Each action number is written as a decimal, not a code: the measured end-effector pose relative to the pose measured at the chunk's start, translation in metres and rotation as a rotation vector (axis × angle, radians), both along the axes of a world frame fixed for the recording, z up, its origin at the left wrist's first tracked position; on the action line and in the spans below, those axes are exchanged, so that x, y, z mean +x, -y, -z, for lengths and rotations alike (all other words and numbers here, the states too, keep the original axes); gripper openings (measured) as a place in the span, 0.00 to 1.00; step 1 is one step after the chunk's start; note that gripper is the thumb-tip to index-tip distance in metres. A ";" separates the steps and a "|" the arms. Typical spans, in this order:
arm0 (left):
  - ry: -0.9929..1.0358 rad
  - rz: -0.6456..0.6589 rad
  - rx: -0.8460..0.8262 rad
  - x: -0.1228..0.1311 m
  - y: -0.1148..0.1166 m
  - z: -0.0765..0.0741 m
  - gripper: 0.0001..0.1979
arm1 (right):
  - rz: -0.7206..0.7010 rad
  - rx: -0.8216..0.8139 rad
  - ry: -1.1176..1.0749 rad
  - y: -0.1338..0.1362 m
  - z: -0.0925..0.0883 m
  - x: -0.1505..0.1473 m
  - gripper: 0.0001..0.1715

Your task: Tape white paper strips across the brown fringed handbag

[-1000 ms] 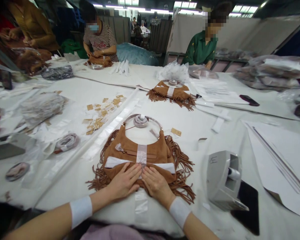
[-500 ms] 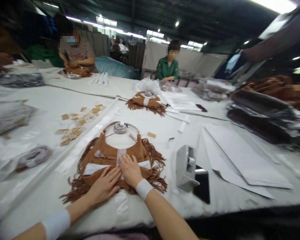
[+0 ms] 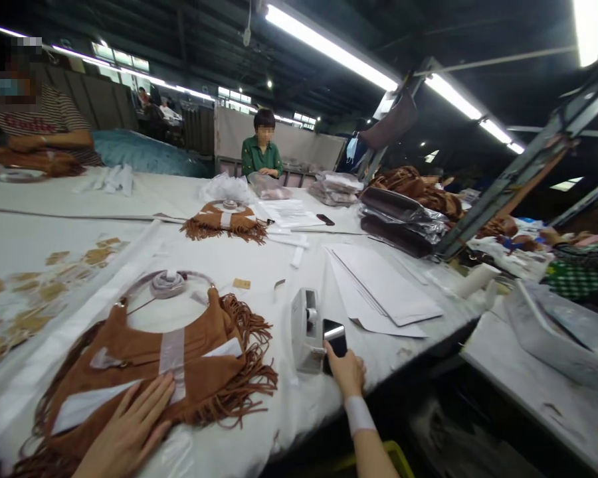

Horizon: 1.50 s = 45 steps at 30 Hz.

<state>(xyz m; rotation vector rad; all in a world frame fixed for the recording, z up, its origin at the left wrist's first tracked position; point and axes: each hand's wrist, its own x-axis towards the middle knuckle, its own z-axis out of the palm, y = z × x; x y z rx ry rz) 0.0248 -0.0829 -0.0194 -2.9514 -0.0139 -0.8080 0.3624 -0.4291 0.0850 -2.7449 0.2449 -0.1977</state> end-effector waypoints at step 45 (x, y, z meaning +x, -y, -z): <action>-0.025 0.099 -0.005 0.002 -0.007 0.005 0.37 | 0.035 -0.280 0.129 -0.006 0.062 -0.002 0.46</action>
